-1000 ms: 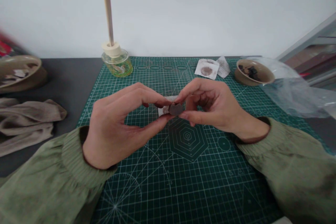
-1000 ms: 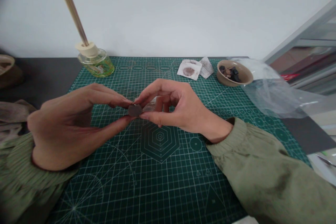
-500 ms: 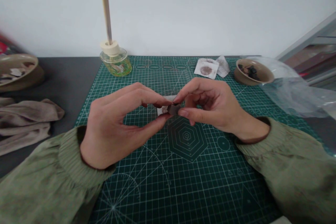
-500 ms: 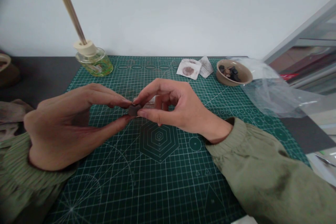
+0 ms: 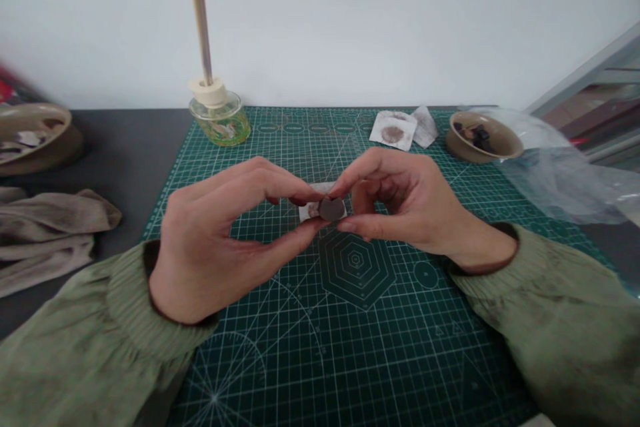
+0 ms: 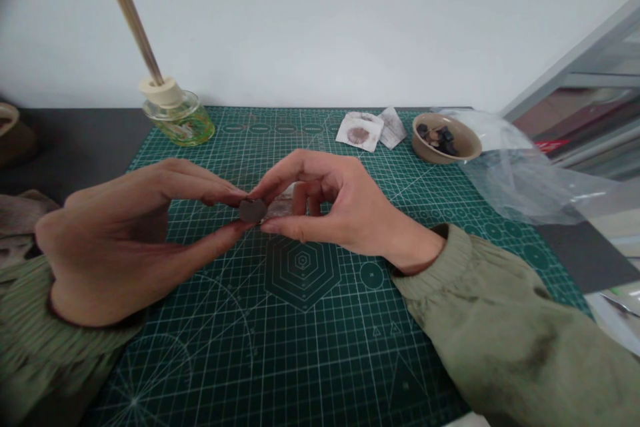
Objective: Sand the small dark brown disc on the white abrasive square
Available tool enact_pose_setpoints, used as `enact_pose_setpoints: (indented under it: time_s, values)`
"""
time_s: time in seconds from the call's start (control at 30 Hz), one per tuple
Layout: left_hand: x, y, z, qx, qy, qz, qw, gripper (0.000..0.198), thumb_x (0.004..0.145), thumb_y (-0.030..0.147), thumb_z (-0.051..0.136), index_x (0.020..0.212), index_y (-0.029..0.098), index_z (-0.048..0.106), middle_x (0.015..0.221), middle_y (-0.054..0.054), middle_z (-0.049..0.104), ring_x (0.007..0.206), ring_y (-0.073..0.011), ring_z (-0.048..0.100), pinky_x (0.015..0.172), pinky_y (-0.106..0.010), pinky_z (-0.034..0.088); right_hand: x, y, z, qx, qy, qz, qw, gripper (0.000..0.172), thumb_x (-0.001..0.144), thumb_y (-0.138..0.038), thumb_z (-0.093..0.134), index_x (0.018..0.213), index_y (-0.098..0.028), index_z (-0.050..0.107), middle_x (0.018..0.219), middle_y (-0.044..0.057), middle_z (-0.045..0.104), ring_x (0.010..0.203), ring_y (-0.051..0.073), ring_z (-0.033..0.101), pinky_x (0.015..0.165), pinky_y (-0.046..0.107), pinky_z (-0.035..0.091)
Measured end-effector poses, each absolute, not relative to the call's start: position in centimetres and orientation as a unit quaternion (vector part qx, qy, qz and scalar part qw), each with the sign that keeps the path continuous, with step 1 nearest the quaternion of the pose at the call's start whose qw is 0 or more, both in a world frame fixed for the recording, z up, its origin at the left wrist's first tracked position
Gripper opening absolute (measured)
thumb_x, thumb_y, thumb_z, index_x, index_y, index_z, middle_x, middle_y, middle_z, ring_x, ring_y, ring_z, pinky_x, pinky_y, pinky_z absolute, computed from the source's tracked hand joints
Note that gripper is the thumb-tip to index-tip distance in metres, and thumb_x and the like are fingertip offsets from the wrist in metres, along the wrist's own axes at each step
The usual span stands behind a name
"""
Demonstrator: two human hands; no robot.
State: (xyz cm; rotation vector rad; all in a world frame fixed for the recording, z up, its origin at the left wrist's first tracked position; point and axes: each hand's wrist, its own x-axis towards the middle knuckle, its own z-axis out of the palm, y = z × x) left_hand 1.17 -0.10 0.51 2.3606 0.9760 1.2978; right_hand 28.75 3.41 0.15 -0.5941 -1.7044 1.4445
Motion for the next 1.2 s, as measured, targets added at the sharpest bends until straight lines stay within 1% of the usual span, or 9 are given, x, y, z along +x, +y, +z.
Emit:
enact_pose_setpoints:
  time_s: [0.13, 0.23, 0.47, 0.57, 0.67, 0.8, 0.93, 1.07, 1.2]
  values:
    - [1.24, -0.38, 0.62, 0.813, 0.348, 0.444, 0.142, 0.014, 0.117, 0.032, 0.089, 0.124, 0.043, 0.085, 0.116, 0.006, 0.095, 0.102, -0.0248, 0.092, 0.088, -0.05, 0.077, 28.85, 3.37, 0.14, -0.231, -0.675, 0.572, 0.404, 0.036, 0.091, -0.03, 0.12, 0.116, -0.022, 0.094, 0.078, -0.003, 0.082, 0.059, 0.014, 0.07, 0.051, 0.027, 0.051]
    - [1.15, -0.35, 0.6, 0.812, 0.347, 0.446, 0.144, 0.012, 0.118, 0.033, 0.089, 0.124, 0.042, 0.085, 0.117, 0.006, 0.095, 0.103, -0.025, 0.093, 0.089, -0.049, 0.078, 28.81, 3.32, 0.19, -0.237, -0.671, 0.575, 0.403, 0.034, 0.093, -0.032, 0.119, 0.115, -0.023, 0.095, 0.081, -0.003, 0.084, 0.06, 0.014, 0.072, 0.051, 0.027, 0.052]
    - [1.04, -0.05, 0.57, 0.819, 0.324, 0.454, 0.137, 0.016, 0.117, 0.033, 0.091, 0.126, 0.043, 0.083, 0.116, 0.007, 0.096, 0.1, -0.0248, 0.093, 0.085, -0.048, 0.078, 28.81, 3.28, 0.15, -0.214, -0.665, 0.583, 0.413, 0.032, 0.092, -0.015, 0.116, 0.117, -0.022, 0.097, 0.088, -0.002, 0.088, 0.062, 0.013, 0.077, 0.054, 0.024, 0.056]
    - [1.11, -0.35, 0.69, 0.819, 0.334, 0.445, 0.141, 0.016, 0.118, 0.03, 0.089, 0.126, 0.042, 0.081, 0.117, 0.006, 0.095, 0.103, -0.0242, 0.093, 0.087, -0.048, 0.078, 28.82, 3.3, 0.12, -0.218, -0.662, 0.587, 0.412, 0.034, 0.09, -0.015, 0.118, 0.116, -0.021, 0.097, 0.093, 0.0, 0.091, 0.061, 0.012, 0.077, 0.052, 0.023, 0.059]
    - [1.1, -0.45, 0.66, 0.82, 0.342, 0.438, 0.135, 0.016, 0.119, 0.03, 0.088, 0.127, 0.041, 0.08, 0.119, 0.005, 0.096, 0.104, -0.0245, 0.093, 0.087, -0.048, 0.078, 28.81, 3.3, 0.16, -0.213, -0.661, 0.588, 0.414, 0.033, 0.091, -0.014, 0.117, 0.116, -0.022, 0.098, 0.098, 0.001, 0.094, 0.062, 0.012, 0.079, 0.053, 0.022, 0.061]
    - [0.94, -0.02, 0.43, 0.831, 0.317, 0.443, 0.118, 0.016, 0.12, 0.03, 0.089, 0.128, 0.04, 0.079, 0.116, 0.005, 0.095, 0.1, -0.0234, 0.093, 0.084, -0.045, 0.078, 28.8, 3.36, 0.1, -0.213, -0.659, 0.59, 0.415, 0.033, 0.091, -0.012, 0.116, 0.117, -0.022, 0.098, 0.099, 0.0, 0.095, 0.063, 0.011, 0.081, 0.053, 0.02, 0.062]
    - [0.92, 0.05, 0.36, 0.831, 0.31, 0.448, 0.117, 0.016, 0.12, 0.03, 0.09, 0.129, 0.038, 0.079, 0.117, 0.003, 0.095, 0.101, -0.0246, 0.092, 0.084, -0.045, 0.077, 28.8, 3.58, -0.31, -0.184, -0.665, 0.587, 0.423, 0.038, 0.089, -0.006, 0.115, 0.119, -0.021, 0.098, 0.1, -0.001, 0.096, 0.062, 0.01, 0.082, 0.055, 0.016, 0.063]
    - [1.0, -0.19, 0.39, 0.832, 0.304, 0.449, 0.116, 0.017, 0.12, 0.027, 0.09, 0.13, 0.035, 0.079, 0.118, 0.002, 0.094, 0.103, -0.0216, 0.092, 0.088, -0.041, 0.077, 28.91, 3.68, -0.58, -0.174, -0.667, 0.585, 0.426, 0.04, 0.09, -0.004, 0.114, 0.122, -0.019, 0.098, 0.106, 0.002, 0.097, 0.064, 0.01, 0.083, 0.056, 0.017, 0.065]
    - [0.93, -0.12, 0.39, 0.832, 0.301, 0.451, 0.115, 0.018, 0.12, 0.025, 0.09, 0.13, 0.035, 0.079, 0.118, 0.002, 0.094, 0.104, -0.0211, 0.092, 0.088, -0.041, 0.077, 29.03, 3.66, -0.59, -0.166, -0.674, 0.581, 0.425, 0.041, 0.091, -0.003, 0.114, 0.125, -0.02, 0.099, 0.107, 0.002, 0.096, 0.066, 0.01, 0.084, 0.058, 0.016, 0.065]
